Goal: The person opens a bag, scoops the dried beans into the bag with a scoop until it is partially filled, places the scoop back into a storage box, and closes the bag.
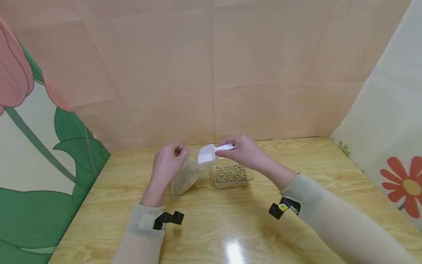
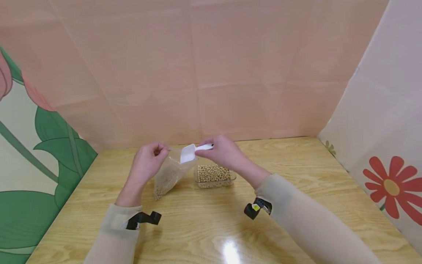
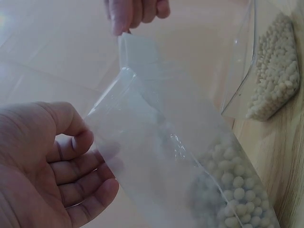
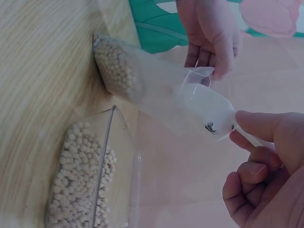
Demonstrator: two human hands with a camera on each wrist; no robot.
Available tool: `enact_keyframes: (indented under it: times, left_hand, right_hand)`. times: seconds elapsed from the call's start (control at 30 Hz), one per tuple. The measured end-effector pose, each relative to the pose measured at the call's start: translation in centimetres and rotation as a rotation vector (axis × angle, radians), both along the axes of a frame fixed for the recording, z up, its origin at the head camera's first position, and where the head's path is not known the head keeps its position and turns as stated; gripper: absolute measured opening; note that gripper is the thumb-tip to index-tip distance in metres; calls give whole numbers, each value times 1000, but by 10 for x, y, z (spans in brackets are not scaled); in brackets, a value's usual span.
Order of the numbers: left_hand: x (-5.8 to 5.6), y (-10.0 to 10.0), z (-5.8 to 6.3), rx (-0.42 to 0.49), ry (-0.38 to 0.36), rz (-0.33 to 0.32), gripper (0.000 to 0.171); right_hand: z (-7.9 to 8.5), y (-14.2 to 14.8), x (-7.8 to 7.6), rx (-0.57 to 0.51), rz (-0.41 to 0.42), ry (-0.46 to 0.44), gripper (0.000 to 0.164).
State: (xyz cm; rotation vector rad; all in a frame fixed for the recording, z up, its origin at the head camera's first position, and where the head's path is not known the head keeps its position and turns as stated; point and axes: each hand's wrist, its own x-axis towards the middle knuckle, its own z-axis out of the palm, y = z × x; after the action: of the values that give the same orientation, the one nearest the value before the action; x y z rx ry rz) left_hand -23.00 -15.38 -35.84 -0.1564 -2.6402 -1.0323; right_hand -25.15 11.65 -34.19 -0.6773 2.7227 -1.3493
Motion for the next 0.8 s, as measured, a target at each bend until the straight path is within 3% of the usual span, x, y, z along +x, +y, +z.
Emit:
enact_keyframes:
  times: [0.17,0.43,0.8]
  left_hand:
    - [-1,1,1,-3,0,3,14]
    - [0,2,0,2,-6,1,13]
    - [3,3,1,14,-3,-5,15]
  right_hand:
    - [3,0,1,44,6,61,25]
    - [5,5,3,27,1,76,24]
    - [-3,40,4,-49,-39,1,33]
